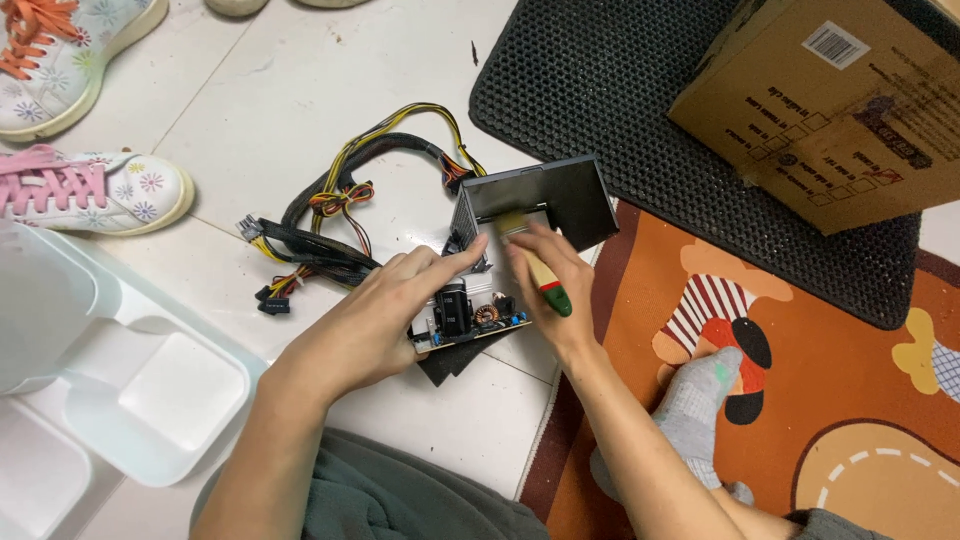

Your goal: The person cleans a computer power supply unit using a paintbrush to remove dust from the circuit board and metal casing. They then handle a small plastic bag, possibly containing screws, and continue to brush and inspect the power supply components.

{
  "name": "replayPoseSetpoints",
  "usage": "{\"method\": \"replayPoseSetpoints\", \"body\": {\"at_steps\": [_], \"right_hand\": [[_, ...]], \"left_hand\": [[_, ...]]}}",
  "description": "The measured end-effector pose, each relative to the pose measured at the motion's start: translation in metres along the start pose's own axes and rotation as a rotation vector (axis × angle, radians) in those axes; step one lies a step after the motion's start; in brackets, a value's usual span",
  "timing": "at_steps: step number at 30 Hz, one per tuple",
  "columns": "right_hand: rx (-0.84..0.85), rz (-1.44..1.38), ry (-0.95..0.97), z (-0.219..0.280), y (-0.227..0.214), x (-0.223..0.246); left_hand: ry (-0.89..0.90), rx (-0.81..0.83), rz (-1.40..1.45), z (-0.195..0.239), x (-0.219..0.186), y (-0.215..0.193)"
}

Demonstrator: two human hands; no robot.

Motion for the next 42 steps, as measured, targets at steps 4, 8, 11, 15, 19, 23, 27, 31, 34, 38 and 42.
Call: {"method": "replayPoseSetpoints", "body": {"at_steps": [4, 8, 11, 15, 19, 23, 27, 31, 34, 38, 42], "right_hand": [[0.156, -0.211, 0.063, -0.003, 0.006, 0.003], [-0.095, -0.144, 0.192, -0.01, -0.005, 0.025], [-0.249, -0.073, 0.212, -0.012, -0.03, 0.068], [-0.382, 0.1, 0.226, -0.02, -0.077, 0.107], [-0.242, 0.608, 0.176, -0.03, -0.106, 0.065], [-0.027, 0.451, 0.52, -0.067, -0.091, 0.086], [0.26, 0.44, 0.499, -0.088, -0.09, 0.063], [0.328, 0.394, 0.535, -0.109, -0.091, 0.063], [0.316, 0.36, 0.749, -0.11, -0.094, 0.078], [0.067, -0.234, 1.203, -0.08, -0.095, 0.069], [-0.187, -0.799, 1.431, -0.016, -0.084, 0.006]], "left_hand": [[-0.011, 0.012, 0.007, -0.001, 0.0, 0.001], [0.003, -0.006, 0.004, 0.0, -0.001, -0.001], [0.001, 0.001, 0.017, 0.001, 0.0, 0.001], [-0.049, 0.063, 0.011, 0.001, -0.005, -0.008], [-0.006, -0.007, 0.035, 0.002, -0.004, -0.009], [-0.041, -0.013, 0.137, 0.006, -0.007, -0.02], [-0.08, -0.057, 0.196, 0.01, -0.014, -0.038], [-0.026, -0.156, 0.188, 0.015, -0.006, -0.054], [-0.088, -0.219, 0.162, 0.022, -0.009, -0.076], [-0.19, -0.168, 0.036, 0.03, -0.022, -0.117], [-0.223, -0.006, -0.144, 0.028, -0.022, -0.133]]}}
Point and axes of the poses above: each hand's wrist, its own z-axis away from the middle knuckle, its own y-axis out of the palm, x = y × z, the point moved 1 cm from there along -z, towards the middle knuckle, and after that the axes turned 15 degrees about -z, right-handed, at the moved point
